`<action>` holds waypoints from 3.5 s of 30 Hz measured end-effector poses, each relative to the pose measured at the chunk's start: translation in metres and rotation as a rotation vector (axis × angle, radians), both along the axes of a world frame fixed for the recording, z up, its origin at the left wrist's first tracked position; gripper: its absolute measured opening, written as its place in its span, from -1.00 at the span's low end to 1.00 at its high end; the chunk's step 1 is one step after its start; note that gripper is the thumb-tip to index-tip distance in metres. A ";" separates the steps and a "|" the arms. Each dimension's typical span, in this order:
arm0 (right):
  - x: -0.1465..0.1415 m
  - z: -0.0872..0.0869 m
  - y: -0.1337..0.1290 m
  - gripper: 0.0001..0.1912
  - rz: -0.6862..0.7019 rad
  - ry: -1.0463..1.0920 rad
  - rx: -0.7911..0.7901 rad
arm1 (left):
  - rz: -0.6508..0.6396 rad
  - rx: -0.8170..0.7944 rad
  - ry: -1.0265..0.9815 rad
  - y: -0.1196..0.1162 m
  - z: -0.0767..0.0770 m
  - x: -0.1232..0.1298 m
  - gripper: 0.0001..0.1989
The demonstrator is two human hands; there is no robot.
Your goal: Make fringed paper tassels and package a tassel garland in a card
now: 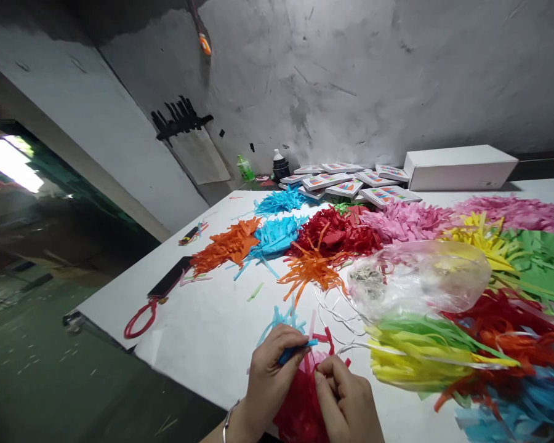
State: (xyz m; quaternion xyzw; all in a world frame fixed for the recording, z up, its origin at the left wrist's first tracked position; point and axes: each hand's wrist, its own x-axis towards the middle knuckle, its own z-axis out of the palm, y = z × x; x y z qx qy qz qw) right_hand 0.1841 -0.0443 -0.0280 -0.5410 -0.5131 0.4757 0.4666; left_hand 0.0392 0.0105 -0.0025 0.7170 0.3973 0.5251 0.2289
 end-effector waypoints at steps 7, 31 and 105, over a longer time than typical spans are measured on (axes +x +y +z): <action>0.000 0.000 -0.001 -0.53 0.028 0.010 -0.004 | -0.005 -0.008 0.006 0.000 0.000 0.000 -0.80; 0.005 -0.004 -0.001 -0.55 0.038 0.070 -0.041 | -0.077 -0.062 0.015 -0.007 -0.001 -0.003 -0.79; 0.004 0.005 0.002 -0.55 -0.030 0.089 0.013 | -0.167 -0.146 0.015 -0.025 -0.012 -0.002 -0.47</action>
